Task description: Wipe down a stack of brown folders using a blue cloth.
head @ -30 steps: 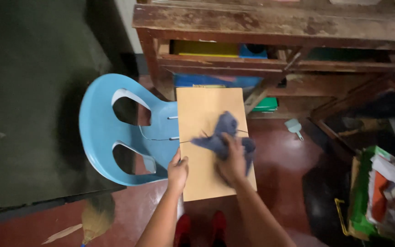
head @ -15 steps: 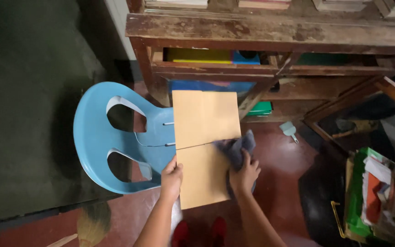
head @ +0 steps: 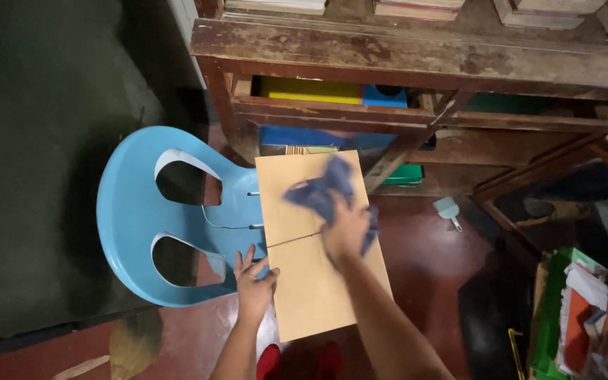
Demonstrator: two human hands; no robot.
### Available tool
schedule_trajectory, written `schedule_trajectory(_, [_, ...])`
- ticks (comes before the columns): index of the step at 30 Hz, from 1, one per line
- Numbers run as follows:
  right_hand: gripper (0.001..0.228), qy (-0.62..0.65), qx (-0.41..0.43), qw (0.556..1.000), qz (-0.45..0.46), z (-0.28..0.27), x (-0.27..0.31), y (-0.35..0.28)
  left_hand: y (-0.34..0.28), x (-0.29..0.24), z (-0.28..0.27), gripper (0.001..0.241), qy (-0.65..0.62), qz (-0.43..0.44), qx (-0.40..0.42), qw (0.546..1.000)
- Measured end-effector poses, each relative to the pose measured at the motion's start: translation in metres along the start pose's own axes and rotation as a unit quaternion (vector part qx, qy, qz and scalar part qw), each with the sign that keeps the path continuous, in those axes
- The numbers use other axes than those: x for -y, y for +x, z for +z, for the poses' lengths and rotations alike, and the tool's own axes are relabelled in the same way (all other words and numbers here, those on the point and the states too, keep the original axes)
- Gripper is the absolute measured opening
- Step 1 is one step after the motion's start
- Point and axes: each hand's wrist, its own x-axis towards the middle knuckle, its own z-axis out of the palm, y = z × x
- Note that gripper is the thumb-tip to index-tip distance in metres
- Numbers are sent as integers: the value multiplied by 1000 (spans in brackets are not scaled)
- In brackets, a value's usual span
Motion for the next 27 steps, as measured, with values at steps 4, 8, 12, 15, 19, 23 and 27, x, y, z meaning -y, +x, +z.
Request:
schedule_trajectory(4, [86, 94, -50, 990, 96, 27, -35, -9, -4, -36, -9, 33, 45, -99, 6, 994])
schedule_trajectory(8, [88, 222, -29, 974, -23, -14, 25, -75, 16, -53, 2, 36, -114, -275, 58, 953])
schedule_trajectory(12, [127, 195, 86, 977, 4, -61, 54, -100, 25, -103, -15, 72, -192, -371, 150, 896])
schedule_trajectory(15, [129, 287, 73, 952, 77, -80, 46, -94, 18, -148, -27, 86, -297, -342, 238, 859])
schedule_trajectory(19, [112, 208, -23, 964, 165, -93, 25, -86, 7, -201, -24, 64, -351, -224, 309, 855])
schedule_trajectory(23, [84, 307, -225, 918, 113, -146, 42, -102, 5, -232, -32, 58, -269, -162, 322, 893])
schedule_trajectory(27, [70, 421, -266, 862, 96, -184, 20, -121, 19, -213, -35, 70, -159, -169, 273, 934])
